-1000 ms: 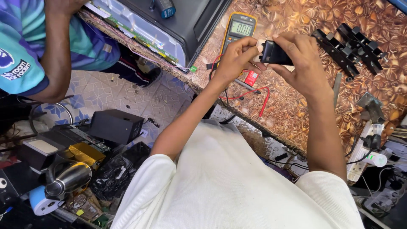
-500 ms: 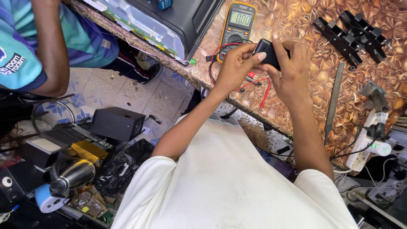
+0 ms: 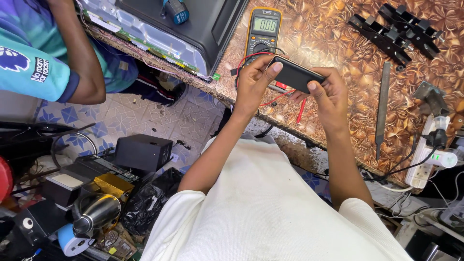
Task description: Testing electronic components and a smartphone using a digital multimeter on a repair bench
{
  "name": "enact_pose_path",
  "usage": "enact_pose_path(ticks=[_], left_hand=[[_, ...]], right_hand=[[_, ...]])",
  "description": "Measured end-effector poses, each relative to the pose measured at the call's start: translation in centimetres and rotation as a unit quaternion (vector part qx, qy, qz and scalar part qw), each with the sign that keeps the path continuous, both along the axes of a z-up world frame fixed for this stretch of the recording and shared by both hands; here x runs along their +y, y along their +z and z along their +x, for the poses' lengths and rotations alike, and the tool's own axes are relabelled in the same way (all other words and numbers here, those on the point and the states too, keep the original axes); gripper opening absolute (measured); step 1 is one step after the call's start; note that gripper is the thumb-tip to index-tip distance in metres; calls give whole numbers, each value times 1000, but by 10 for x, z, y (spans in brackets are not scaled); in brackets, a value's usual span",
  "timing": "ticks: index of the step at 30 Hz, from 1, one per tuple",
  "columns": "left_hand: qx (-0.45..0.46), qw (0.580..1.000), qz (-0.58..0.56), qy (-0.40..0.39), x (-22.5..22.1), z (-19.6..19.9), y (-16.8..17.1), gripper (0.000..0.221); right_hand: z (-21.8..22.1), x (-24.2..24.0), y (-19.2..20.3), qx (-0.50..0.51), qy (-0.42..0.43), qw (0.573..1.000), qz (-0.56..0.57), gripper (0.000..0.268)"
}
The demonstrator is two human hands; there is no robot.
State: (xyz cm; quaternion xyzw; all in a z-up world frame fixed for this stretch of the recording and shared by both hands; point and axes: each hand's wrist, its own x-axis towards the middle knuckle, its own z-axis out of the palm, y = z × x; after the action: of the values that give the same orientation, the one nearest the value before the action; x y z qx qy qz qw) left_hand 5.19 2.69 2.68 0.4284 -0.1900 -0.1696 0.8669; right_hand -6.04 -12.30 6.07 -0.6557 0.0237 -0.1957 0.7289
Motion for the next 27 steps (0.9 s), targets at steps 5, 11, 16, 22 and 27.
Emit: enact_pose_path(ticks=[5, 11, 16, 22, 27], left_hand=[[-23, 999, 32, 17, 6, -4, 14, 21], [-31, 998, 39, 32, 6, -13, 19, 17], [-32, 999, 39, 20, 11, -20, 47, 19], [-60, 984, -89, -140, 6, -22, 49, 57], [2, 982, -138, -132, -2, -22, 25, 34]], right_hand=[[-3, 33, 38, 32, -24, 999, -25, 31], [-5, 51, 57, 55, -65, 993, -83, 32], [-9, 47, 39, 52, -35, 996, 56, 36], [-8, 17, -41, 37, 196, 821, 535, 37], [-16, 27, -42, 83, 124, 930, 337, 36]])
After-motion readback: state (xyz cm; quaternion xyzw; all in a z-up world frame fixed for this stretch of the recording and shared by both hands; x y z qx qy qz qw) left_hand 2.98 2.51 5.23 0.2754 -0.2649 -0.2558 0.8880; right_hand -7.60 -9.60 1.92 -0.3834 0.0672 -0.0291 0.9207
